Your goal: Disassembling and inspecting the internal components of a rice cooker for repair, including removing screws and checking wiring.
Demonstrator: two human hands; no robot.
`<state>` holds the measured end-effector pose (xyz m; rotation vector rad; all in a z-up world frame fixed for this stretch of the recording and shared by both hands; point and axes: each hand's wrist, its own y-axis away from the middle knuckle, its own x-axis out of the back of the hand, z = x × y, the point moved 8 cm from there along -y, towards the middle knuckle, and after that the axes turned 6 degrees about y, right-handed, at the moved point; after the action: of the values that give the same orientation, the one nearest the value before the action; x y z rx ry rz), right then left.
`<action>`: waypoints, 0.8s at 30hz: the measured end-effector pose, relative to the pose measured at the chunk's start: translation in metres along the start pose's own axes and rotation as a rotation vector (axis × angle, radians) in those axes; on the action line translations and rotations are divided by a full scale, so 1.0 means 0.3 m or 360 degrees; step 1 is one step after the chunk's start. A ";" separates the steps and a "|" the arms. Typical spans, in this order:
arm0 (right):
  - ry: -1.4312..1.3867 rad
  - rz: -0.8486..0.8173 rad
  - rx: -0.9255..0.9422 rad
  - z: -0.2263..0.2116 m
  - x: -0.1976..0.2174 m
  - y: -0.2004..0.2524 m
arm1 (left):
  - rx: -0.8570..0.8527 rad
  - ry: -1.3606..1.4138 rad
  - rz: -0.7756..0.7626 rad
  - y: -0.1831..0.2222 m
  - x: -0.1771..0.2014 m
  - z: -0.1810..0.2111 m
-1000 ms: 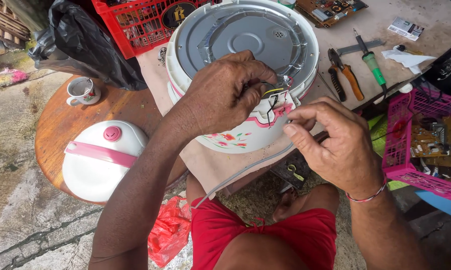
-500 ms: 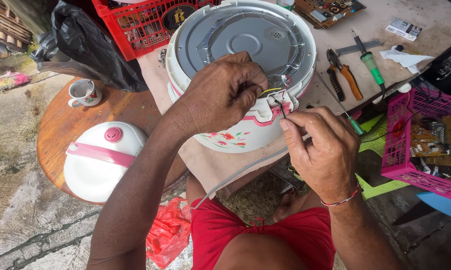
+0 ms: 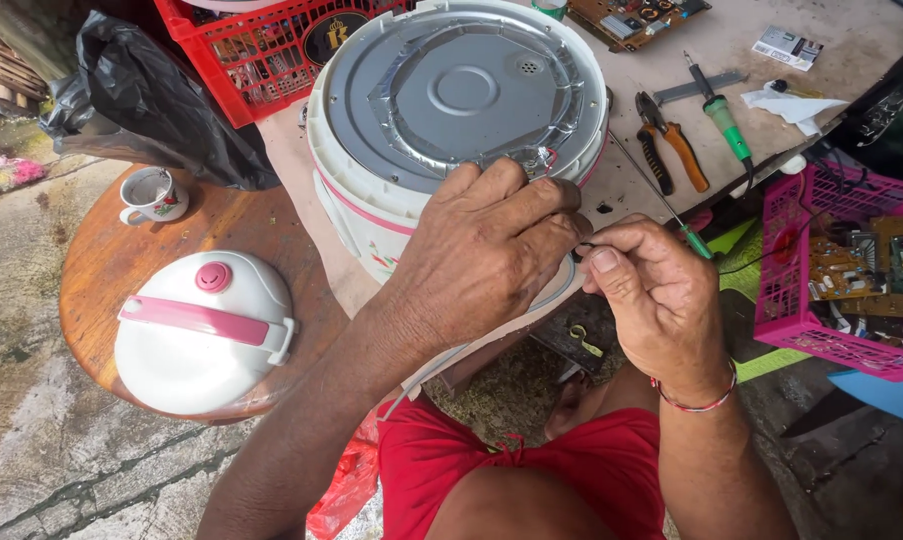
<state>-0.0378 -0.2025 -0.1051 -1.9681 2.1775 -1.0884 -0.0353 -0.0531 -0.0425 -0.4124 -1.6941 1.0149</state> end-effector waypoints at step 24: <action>0.0817 0.0062 0.0785 -0.123 0.061 -0.041 | -0.0016 -0.0086 -0.0068 0.008 -0.021 -0.017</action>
<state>-0.0475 -0.2004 -0.0633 -1.5416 1.8397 -2.0614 -0.0288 -0.0539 -0.0478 -0.3569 -1.7494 0.9948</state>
